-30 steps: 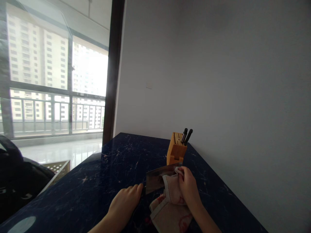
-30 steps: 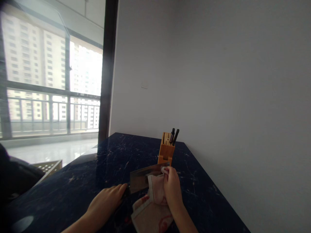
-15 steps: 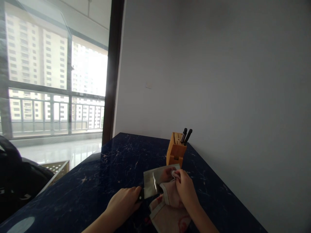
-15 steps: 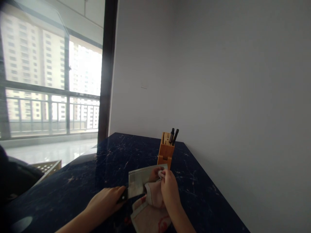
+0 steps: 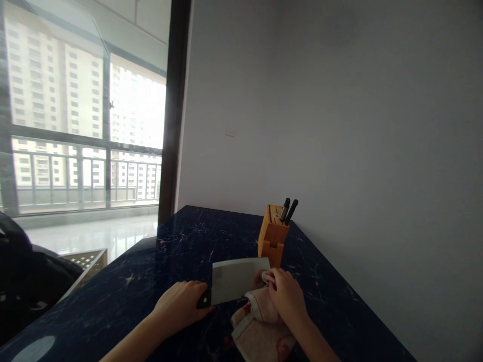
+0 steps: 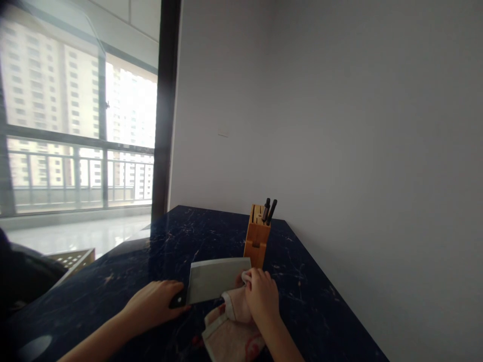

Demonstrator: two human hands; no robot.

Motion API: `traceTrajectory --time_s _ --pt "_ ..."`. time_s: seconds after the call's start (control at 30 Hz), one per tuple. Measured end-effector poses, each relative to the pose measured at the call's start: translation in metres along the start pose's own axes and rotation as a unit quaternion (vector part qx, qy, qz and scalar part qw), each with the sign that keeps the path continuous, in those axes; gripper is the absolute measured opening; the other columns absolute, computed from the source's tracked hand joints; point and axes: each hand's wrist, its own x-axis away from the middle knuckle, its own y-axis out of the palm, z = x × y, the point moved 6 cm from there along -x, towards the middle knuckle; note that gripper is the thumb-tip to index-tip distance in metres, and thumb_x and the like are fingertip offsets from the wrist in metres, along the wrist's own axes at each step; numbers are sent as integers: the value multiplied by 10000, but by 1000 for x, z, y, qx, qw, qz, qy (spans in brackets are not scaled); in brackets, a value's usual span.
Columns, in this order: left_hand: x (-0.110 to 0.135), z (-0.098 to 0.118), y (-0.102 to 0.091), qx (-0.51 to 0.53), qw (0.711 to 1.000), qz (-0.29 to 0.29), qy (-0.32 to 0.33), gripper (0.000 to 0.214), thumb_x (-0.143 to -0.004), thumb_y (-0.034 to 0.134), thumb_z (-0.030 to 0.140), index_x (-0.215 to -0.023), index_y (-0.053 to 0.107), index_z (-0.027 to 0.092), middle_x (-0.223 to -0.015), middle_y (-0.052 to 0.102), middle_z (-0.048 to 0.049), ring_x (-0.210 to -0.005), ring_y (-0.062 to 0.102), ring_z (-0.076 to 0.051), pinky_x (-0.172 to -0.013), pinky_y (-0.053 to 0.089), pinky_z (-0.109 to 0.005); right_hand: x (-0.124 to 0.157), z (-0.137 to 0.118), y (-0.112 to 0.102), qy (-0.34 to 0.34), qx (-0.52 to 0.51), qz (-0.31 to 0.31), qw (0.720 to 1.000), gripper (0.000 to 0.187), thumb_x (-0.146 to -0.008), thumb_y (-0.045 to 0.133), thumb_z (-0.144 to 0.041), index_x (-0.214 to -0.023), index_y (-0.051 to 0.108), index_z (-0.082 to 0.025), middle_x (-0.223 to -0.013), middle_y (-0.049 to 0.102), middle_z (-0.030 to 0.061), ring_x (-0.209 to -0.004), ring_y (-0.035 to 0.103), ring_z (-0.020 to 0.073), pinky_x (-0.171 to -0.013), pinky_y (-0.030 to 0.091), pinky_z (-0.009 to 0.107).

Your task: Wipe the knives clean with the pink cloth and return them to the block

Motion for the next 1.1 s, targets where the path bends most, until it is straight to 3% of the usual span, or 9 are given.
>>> traceTrajectory --time_s 0.1,0.27,0.4,0.6,0.77,0.97,1.1 --pt "-1 -4 2 -18 1000 8 9 384 -765 424 547 -767 642 231 -768 705 -56 -722 669 -282 -583 462 -312 2 -4 -3 -2 58 -7 998 138 -742 484 -200 -788 606 -246 -826 630 20 -841 533 207 -698 337 303" --pt "-2 -13 6 -23 1000 7 -11 414 -767 402 569 -749 648 237 -734 710 -61 -698 674 -299 -546 468 -319 4 -2 1 12 62 -34 997 112 -707 540 -265 -792 614 -269 -865 625 11 -903 504 226 -685 330 302" --pt "-2 -21 4 -25 999 4 -30 436 -767 386 584 -764 651 237 -754 713 -70 -718 672 -314 -561 476 -339 4 6 9 21 24 -62 998 112 -690 539 -189 -767 605 -236 -860 610 22 -898 496 208 -670 354 259" --pt "-1 -19 2 -28 999 -11 -37 437 -768 390 569 -782 655 222 -787 707 -79 -748 668 -291 -606 471 -323 2 6 8 10 2 -54 999 218 -704 442 -52 -718 585 -217 -800 606 17 -859 505 173 -724 360 234" --pt "0 -4 5 -27 1000 -2 4 501 -797 332 594 -829 639 200 -804 697 -91 -750 658 -286 -623 472 -337 1 -11 1 -29 -4 -17 999 247 -755 429 -68 -793 614 -228 -838 620 21 -862 503 176 -749 347 249" --pt "3 4 9 -37 999 18 32 555 -859 214 558 -825 624 187 -784 691 -100 -736 654 -280 -644 469 -355 10 -31 16 -85 31 -74 993 245 -782 445 -118 -871 637 -240 -936 636 25 -907 493 196 -780 295 308" --pt "2 3 9 -38 998 19 37 562 -860 214 563 -815 627 185 -772 691 -99 -719 655 -284 -624 472 -358 17 -49 18 -157 -6 -99 983 240 -751 481 -125 -902 616 -255 -987 629 -23 -959 491 164 -828 255 301"
